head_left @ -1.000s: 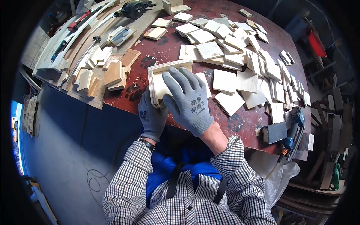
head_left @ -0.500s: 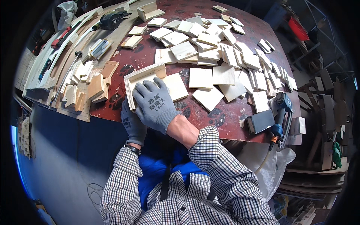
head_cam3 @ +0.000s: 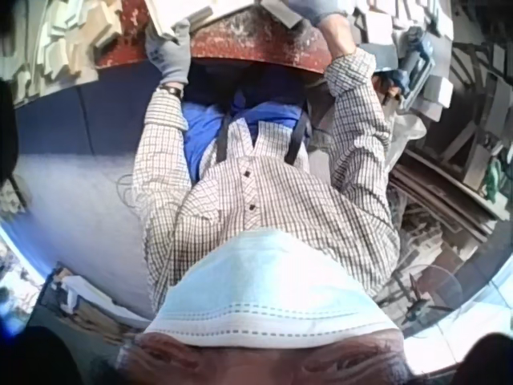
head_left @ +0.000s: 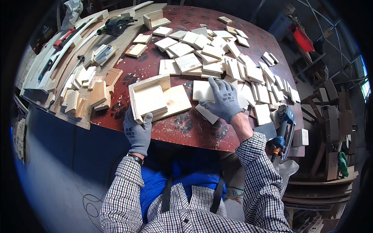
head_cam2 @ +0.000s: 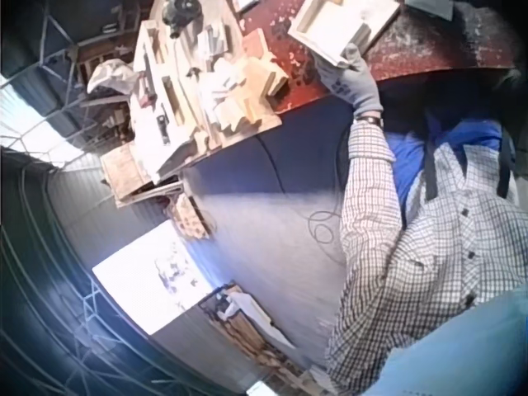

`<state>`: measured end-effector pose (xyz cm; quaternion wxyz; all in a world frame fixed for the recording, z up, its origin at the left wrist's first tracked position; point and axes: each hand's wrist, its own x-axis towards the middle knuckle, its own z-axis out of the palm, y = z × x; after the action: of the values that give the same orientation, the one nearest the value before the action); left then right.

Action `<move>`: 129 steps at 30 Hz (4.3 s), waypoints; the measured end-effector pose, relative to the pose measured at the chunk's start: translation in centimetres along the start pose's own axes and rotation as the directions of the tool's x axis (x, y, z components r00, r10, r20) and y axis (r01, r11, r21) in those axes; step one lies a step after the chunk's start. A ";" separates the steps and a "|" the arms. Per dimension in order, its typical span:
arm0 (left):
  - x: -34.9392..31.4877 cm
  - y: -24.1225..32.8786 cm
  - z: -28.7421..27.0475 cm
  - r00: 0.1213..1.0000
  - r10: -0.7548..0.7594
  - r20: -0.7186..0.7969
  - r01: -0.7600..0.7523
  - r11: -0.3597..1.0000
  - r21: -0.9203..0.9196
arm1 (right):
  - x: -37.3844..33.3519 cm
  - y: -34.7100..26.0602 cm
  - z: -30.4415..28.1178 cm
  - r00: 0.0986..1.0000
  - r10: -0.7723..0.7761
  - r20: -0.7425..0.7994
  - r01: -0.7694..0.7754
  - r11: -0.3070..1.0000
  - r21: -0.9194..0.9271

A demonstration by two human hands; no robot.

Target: The person assembles small wooden boxes by hand, aligning pre-cut wooden pieces and securing them with a pneumatic nail gun. The person repeatedly picks up pieces, fits them into a box frame, and fastens them on a cluttered workbench.

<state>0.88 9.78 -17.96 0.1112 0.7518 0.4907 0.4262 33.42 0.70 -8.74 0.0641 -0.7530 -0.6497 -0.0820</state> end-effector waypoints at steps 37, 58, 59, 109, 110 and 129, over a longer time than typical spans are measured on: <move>-0.4 0.5 0.2 0.999 0.029 0.017 -0.029 1.000 -0.007 | 1.8 -14.3 2.3 0.939 0.094 -0.332 0.189 0.663 0.724; 0.1 0.7 -0.3 1.000 -0.022 -0.010 0.022 0.999 -0.039 | 0.9 -11.9 1.8 0.962 -0.070 -0.265 0.216 0.788 0.576; -0.1 0.6 0.0 0.999 -0.033 -0.009 0.033 0.999 -0.033 | 0.5 -10.7 1.3 0.938 -0.041 -0.344 0.207 0.863 0.462; 0.2 0.9 -0.2 1.000 -0.021 0.018 0.023 0.995 -0.094 | 1.4 -16.3 1.1 0.912 -0.042 -0.409 0.226 0.882 0.413; 0.2 0.9 -0.3 0.999 0.024 -0.029 -0.027 0.994 -0.103 | 1.6 -16.3 1.3 0.893 -0.032 -0.450 0.247 0.869 0.429; 0.0 0.2 -1.4 0.995 -0.035 0.094 0.054 0.975 -0.215 | -6.8 1.9 0.4 0.934 -0.030 -0.356 0.063 0.995 0.082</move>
<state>-0.05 9.32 -16.97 0.2243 0.7422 0.4524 0.4408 34.34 -6.11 -10.49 0.2129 -0.7066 -0.6482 -0.1876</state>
